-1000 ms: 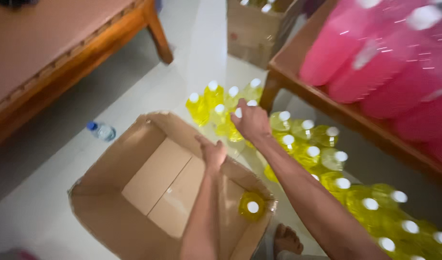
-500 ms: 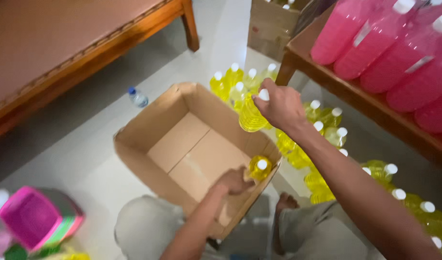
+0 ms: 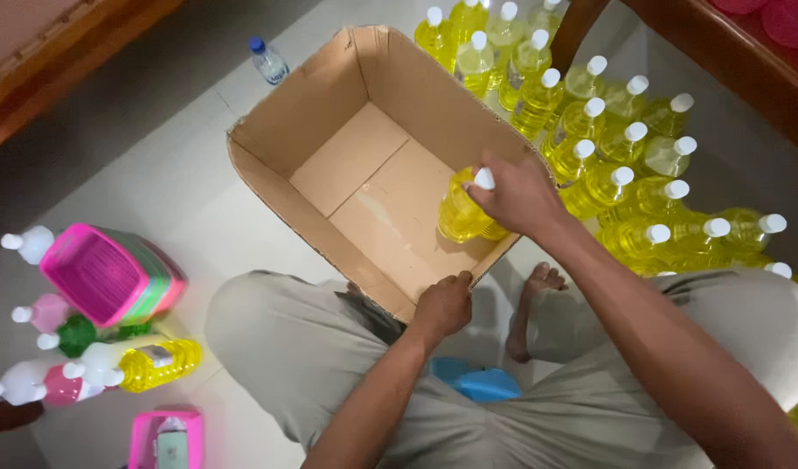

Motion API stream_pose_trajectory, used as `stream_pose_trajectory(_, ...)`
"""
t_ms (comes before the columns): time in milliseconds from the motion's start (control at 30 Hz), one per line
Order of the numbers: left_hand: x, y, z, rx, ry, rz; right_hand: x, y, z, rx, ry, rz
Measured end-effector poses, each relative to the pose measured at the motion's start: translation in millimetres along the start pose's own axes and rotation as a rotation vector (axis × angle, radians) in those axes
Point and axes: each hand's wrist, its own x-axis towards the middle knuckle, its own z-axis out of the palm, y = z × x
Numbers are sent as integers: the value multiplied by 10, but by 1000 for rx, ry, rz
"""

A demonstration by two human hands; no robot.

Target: The person packs plastic bottles filled with yellow liquid into a cardboard box by hand while sitting on the floor.

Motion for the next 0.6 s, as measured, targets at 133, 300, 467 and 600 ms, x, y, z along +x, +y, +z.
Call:
stream_pose_trajectory(133,18,-97,94,11,106,78,-53,225,276,46,-146,73)
stream_pose_trajectory(300,52,-50,21,-37,20,34,-27,582,613,-130,-394,174)
stream_pose_trajectory(467,-15,101,-192,-37,7,14,-17,623,757,-142,-460,58)
stream_pose_trajectory(600,-17,112,-230,-59,2,10,-43,682,865,-287,-587,-20)
